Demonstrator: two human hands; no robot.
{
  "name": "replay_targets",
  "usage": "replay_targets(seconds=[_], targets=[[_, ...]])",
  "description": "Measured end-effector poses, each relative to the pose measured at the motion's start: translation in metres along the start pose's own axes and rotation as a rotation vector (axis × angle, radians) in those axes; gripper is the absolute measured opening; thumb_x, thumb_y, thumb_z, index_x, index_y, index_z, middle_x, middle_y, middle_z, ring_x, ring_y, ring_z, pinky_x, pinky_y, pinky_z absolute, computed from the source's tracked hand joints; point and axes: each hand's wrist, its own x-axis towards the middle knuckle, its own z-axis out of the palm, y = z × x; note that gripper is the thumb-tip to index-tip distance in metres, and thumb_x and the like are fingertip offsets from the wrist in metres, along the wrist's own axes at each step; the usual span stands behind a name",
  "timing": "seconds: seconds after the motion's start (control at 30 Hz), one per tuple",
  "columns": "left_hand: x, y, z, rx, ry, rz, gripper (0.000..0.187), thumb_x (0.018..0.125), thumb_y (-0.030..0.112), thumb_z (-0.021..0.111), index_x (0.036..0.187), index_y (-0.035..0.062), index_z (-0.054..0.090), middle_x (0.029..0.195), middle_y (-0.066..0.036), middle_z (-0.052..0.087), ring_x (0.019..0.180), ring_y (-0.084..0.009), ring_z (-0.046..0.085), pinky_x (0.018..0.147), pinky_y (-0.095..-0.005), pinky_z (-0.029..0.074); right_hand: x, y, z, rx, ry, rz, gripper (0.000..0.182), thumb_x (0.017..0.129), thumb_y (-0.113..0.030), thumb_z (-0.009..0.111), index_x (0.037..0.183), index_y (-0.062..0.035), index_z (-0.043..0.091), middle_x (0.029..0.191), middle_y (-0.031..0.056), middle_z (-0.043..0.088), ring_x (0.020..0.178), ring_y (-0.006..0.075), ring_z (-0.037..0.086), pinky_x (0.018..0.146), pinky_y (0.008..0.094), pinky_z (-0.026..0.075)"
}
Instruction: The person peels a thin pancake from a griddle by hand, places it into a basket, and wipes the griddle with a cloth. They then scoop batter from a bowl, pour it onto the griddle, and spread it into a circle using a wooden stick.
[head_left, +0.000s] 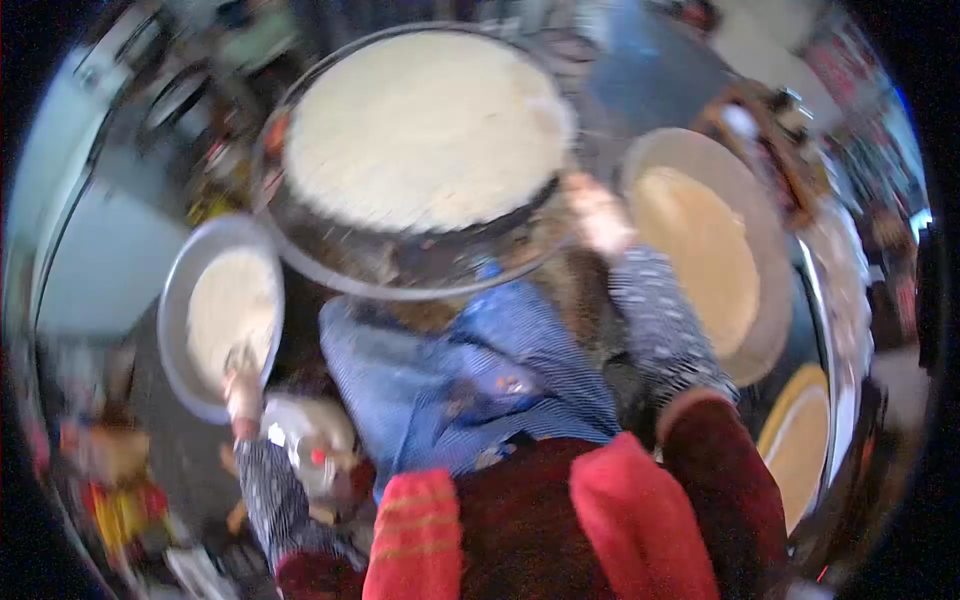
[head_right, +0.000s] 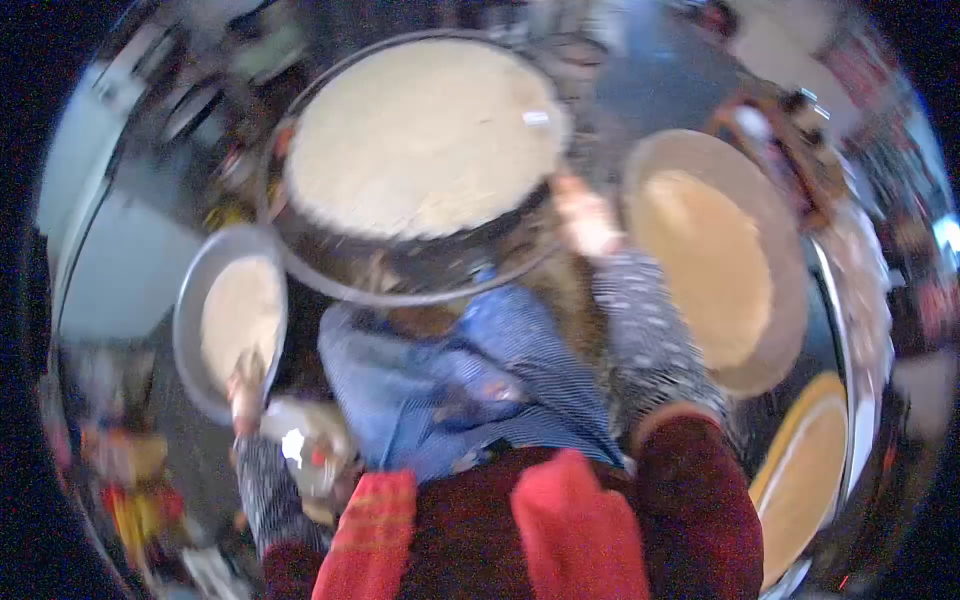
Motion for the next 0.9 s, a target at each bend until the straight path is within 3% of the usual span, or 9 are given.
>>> replay_targets(seconds=[0.07,0.1,0.17,0.23,0.37,0.43,0.57,0.77,0.9], targets=[[0.047,-0.011,0.045,0.435,0.494,0.311,0.045,0.093,0.026,0.054,0.132,0.0051,0.047,0.121,-0.015,0.059,0.105,-0.0325,0.058,0.088,-0.0405,0.048,-0.001,0.000,0.051,-0.078,-0.021,-0.126,0.040,0.094,-0.023,0.055,0.133,-0.0137,0.051,0.105,0.0072,0.066,0.086,0.0171,0.063,0.075,0.0305,0.053],[0.056,0.085,-0.058,-0.136,0.170,-0.024,0.053,0.091,0.027,0.054,0.138,0.0056,0.041,0.137,-0.017,0.047,0.124,-0.0338,0.046,0.103,-0.0429,0.038,-0.005,-0.003,0.072,-0.045,-0.043,-0.155,0.039,0.093,-0.021,0.056,0.131,-0.0118,0.053,0.106,0.0067,0.066,0.091,0.0163,0.063,0.077,0.0301,0.053],[0.087,0.127,-0.073,-0.115,0.226,0.275,0.055,0.089,0.027,0.054,0.139,0.0053,0.042,0.145,-0.017,0.038,0.137,-0.0357,0.030,0.113,-0.0480,0.022,-0.013,0.005,0.110,0.153,-0.149,-0.141,0.037,0.093,-0.017,0.058,0.128,-0.0082,0.056,0.109,0.0058,0.067,0.099,0.0145,0.063,0.082,0.0292,0.053],[0.109,0.176,-0.090,-0.061,0.098,0.446,0.059,0.088,0.028,0.055,0.140,0.0038,0.040,0.147,-0.017,0.035,0.138,-0.0367,0.026,0.114,-0.0502,0.018,-0.047,-0.033,0.126,0.301,-0.180,0.029,0.039,0.094,-0.017,0.058,0.133,-0.0162,0.054,0.085,-0.0057,0.062,0.059,0.0032,0.050,0.047,0.0218,0.042],[0.138,0.220,-0.085,0.045,-0.178,0.682,0.061,0.076,0.036,0.065,0.122,-0.0028,0.052,0.130,-0.020,0.049,0.129,-0.0374,0.037,0.115,-0.0523,0.014,-0.083,-0.024,0.142,0.421,-0.267,0.059,0.036,0.096,-0.022,0.057,0.132,-0.0209,0.056,0.073,-0.0063,0.054,0.051,0.0058,0.042,0.043,0.0247,0.036],[0.137,0.239,-0.089,0.106,-0.282,0.658,0.052,0.073,0.035,0.068,0.109,-0.0004,0.058,0.115,-0.018,0.057,0.119,-0.0354,0.046,0.114,-0.0495,0.019,-0.085,-0.018,0.153,0.529,-0.352,0.410,0.037,0.095,-0.021,0.058,0.130,-0.0327,0.057,0.058,-0.0043,0.048,0.045,0.0070,0.041,0.040,0.0254,0.036],[0.115,0.254,-0.069,-0.017,0.147,0.814,0.044,0.076,0.033,0.068,0.104,0.0005,0.059,0.103,-0.018,0.059,0.106,-0.0342,0.054,0.105,-0.0451,0.034,-0.117,-0.008,0.157,0.437,-0.368,0.037,0.040,0.095,-0.020,0.057,0.134,-0.0256,0.053,0.063,-0.0070,0.050,0.044,0.0051,0.045,0.038,0.0245,0.038],[0.046,0.377,-0.126,-0.085,-0.125,0.502,0.036,0.074,0.042,0.072,0.089,0.0094,0.064,0.083,-0.011,0.065,0.077,-0.0287,0.063,0.074,-0.0448,0.046,-0.096,-0.022,0.100,0.488,0.121,0.023,0.040,0.092,-0.023,0.061,0.131,-0.0206,0.053,0.073,-0.0054,0.052,0.046,0.0041,0.043,0.037,0.0192,0.036],[-0.020,0.440,-0.135,-0.384,0.229,0.742,0.054,0.074,0.038,0.069,0.107,-0.0018,0.055,0.114,-0.024,0.051,0.111,-0.0397,0.047,0.096,-0.0529,0.036,-0.078,-0.027,0.081,0.225,0.127,0.319,0.042,0.095,-0.025,0.056,0.136,-0.0318,0.049,0.057,-0.0041,0.044,0.041,0.0072,0.039,0.033,0.0238,0.032]])
